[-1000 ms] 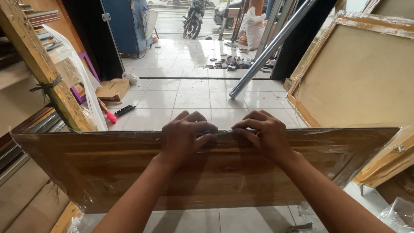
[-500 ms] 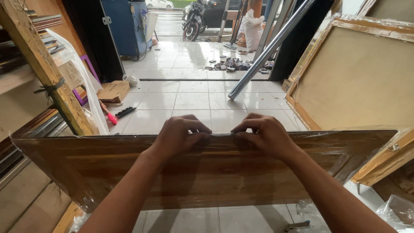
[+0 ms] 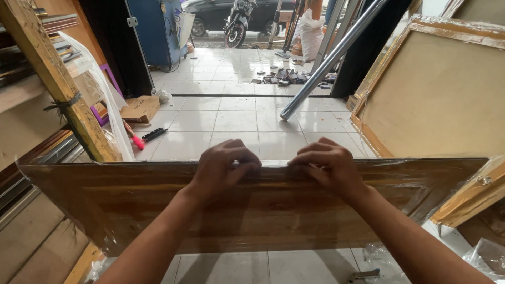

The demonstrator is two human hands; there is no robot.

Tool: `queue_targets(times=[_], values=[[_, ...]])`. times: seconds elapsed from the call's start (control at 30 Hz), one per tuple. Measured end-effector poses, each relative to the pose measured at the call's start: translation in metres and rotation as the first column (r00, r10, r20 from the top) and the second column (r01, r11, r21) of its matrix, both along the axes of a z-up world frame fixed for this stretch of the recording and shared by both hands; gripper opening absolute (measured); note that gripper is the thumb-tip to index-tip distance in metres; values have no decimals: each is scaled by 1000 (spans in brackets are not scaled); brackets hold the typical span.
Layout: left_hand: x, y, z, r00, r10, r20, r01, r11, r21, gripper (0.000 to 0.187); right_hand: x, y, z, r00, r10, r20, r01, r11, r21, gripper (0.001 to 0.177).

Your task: Wrapping a framed artwork in protective plastic film by pulling the wrap tight and tucking the edges.

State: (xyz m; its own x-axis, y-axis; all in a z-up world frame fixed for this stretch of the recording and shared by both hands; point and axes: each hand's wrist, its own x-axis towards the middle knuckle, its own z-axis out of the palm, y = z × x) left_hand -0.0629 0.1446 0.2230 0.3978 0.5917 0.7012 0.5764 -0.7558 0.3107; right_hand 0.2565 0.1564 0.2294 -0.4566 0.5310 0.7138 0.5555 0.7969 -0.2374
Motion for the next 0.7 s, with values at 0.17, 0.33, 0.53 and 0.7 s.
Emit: queue_targets(times=[0.17,0.33,0.53,0.7], values=[[1,-9,-11,970,125,-207,-70,964,255,10,6,6,-19,985,-80,150,33,955,294,17],[8,-12,-8,946,196,-259,-81,915,394,14,-1,7,-20,977,-100,187,12,907,421,21],[43,-1,-14,933,360,-8,-353,918,182,43,-8,14,-23,964,-176,199,69,888,454,21],[55,7,-2,890,453,48,-453,891,3,51,-1,20,-28,937,-266,226,108,837,537,26]])
